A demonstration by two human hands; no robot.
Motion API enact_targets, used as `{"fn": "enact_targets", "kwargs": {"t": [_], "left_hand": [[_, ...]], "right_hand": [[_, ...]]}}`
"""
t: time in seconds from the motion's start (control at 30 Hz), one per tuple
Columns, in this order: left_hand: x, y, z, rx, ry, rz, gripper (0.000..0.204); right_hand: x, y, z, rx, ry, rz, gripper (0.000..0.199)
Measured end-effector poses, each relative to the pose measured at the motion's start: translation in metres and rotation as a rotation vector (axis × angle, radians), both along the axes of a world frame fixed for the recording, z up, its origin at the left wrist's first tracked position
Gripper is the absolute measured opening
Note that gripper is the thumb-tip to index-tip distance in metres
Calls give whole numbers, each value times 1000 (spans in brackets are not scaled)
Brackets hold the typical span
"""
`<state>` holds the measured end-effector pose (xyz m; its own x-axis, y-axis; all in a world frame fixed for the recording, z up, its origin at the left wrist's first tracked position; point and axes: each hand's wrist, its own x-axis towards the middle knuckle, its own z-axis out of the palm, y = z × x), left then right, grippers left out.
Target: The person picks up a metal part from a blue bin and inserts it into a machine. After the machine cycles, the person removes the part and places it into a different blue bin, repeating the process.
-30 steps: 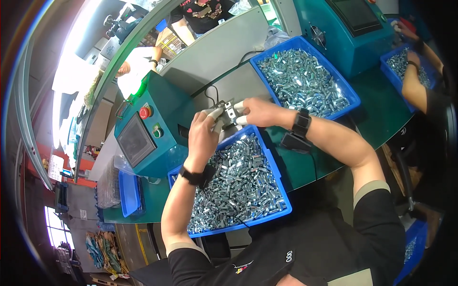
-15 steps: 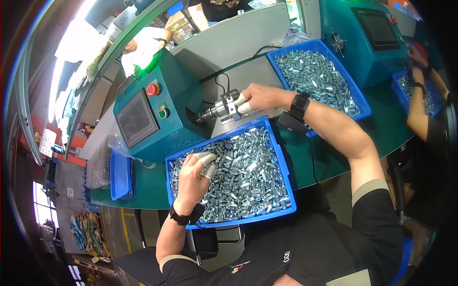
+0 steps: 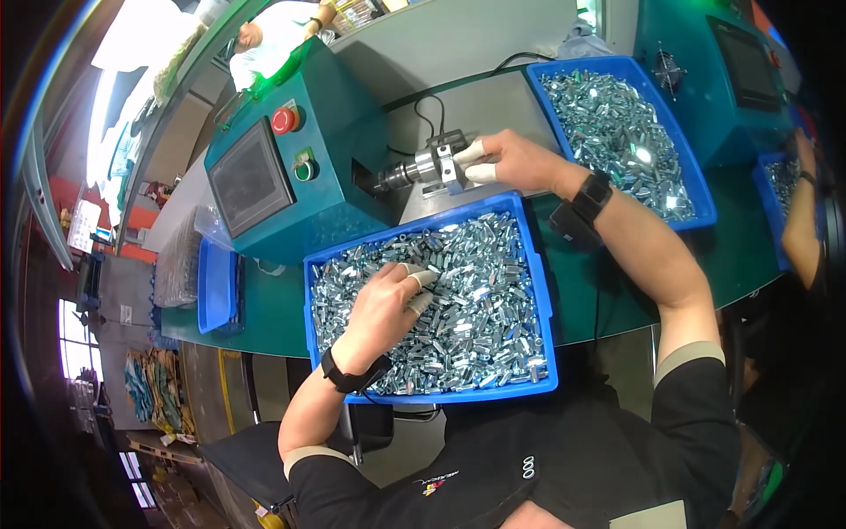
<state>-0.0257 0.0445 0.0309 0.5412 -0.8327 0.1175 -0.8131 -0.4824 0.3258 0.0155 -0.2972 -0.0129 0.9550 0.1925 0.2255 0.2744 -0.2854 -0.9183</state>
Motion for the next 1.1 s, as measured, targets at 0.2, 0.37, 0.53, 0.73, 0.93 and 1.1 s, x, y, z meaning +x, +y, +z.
{"fn": "enact_targets", "kwargs": {"t": [0.2, 0.37, 0.53, 0.73, 0.93, 1.1], "left_hand": [[3, -9, -9, 7, -28, -68, 24], [12, -40, -20, 44, -46, -134, 23], [20, -45, -30, 73, -95, -182, 20], [21, -40, -32, 25, -47, -171, 19], [8, -20, -23, -114, -65, -134, 23], [-37, 14, 19, -238, 82, 1, 27]], "right_hand": [[7, 5, -6, 98, 29, 48, 36], [1, 1, -9, 133, 52, 28, 34], [-5, 6, -1, 231, 79, -6, 27], [-11, -6, 22, 120, 276, -273, 20], [-13, -2, 18, 50, 207, -323, 20], [-9, -7, 5, 80, 217, -337, 20]]}}
